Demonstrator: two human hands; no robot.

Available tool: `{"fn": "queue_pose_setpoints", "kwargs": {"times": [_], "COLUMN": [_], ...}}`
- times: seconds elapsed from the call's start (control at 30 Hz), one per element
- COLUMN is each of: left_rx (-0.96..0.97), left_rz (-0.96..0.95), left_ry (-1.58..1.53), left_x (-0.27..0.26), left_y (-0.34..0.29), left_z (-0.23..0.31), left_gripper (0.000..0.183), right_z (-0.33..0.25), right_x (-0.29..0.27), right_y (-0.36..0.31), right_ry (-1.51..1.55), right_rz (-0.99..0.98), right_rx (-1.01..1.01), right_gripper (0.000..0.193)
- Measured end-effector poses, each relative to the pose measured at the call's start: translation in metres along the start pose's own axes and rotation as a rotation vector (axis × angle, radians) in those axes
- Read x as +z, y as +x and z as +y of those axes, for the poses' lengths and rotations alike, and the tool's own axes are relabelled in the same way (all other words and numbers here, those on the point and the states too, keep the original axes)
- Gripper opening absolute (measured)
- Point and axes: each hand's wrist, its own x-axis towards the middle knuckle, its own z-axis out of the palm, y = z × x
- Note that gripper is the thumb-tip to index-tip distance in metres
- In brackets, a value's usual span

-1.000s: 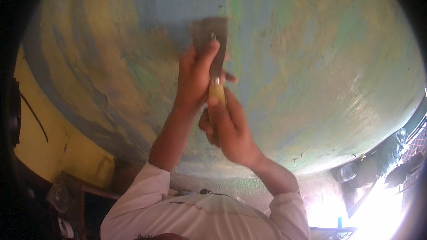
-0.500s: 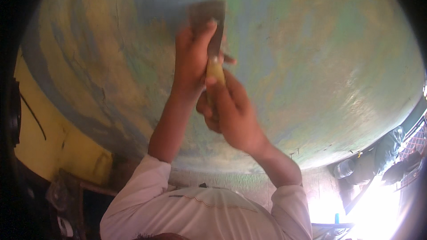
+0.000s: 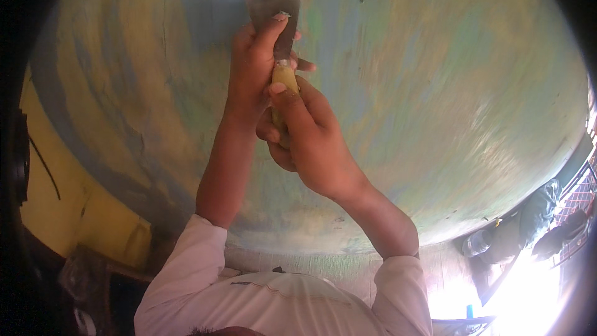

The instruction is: The person uses a scraper to remove loose paint from a wall. They repeatedly scrape different sections of the wall, occasionally pausing to wipe the tool or adjust their position.

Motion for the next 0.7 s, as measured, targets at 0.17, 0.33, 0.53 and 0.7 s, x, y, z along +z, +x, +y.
{"fn": "queue_pose_setpoints", "kwargs": {"times": [0.17, 0.33, 0.53, 0.7], "left_rx": [-0.129, 0.004, -0.065, -0.242], "left_rz": [0.062, -0.005, -0.003, 0.103], "left_ry": [0.031, 0.044, 0.072, 0.079], "left_x": [-0.001, 0.000, 0.006, 0.009], "left_y": [0.005, 0.010, 0.013, 0.012], "left_z": [-0.001, 0.003, 0.009, 0.009], "left_gripper": [0.027, 0.026, 0.027, 0.027], "right_z": [-0.004, -0.009, -0.013, -0.016], "right_x": [0.004, 0.007, 0.010, 0.008], "right_y": [0.004, 0.005, 0.005, 0.004], "right_ry": [0.014, 0.029, 0.093, 0.081], "right_rz": [0.046, 0.008, 0.055, 0.087], "right_rx": [0.110, 0.018, 0.070, 0.209], "right_gripper": [0.028, 0.027, 0.026, 0.025]}}
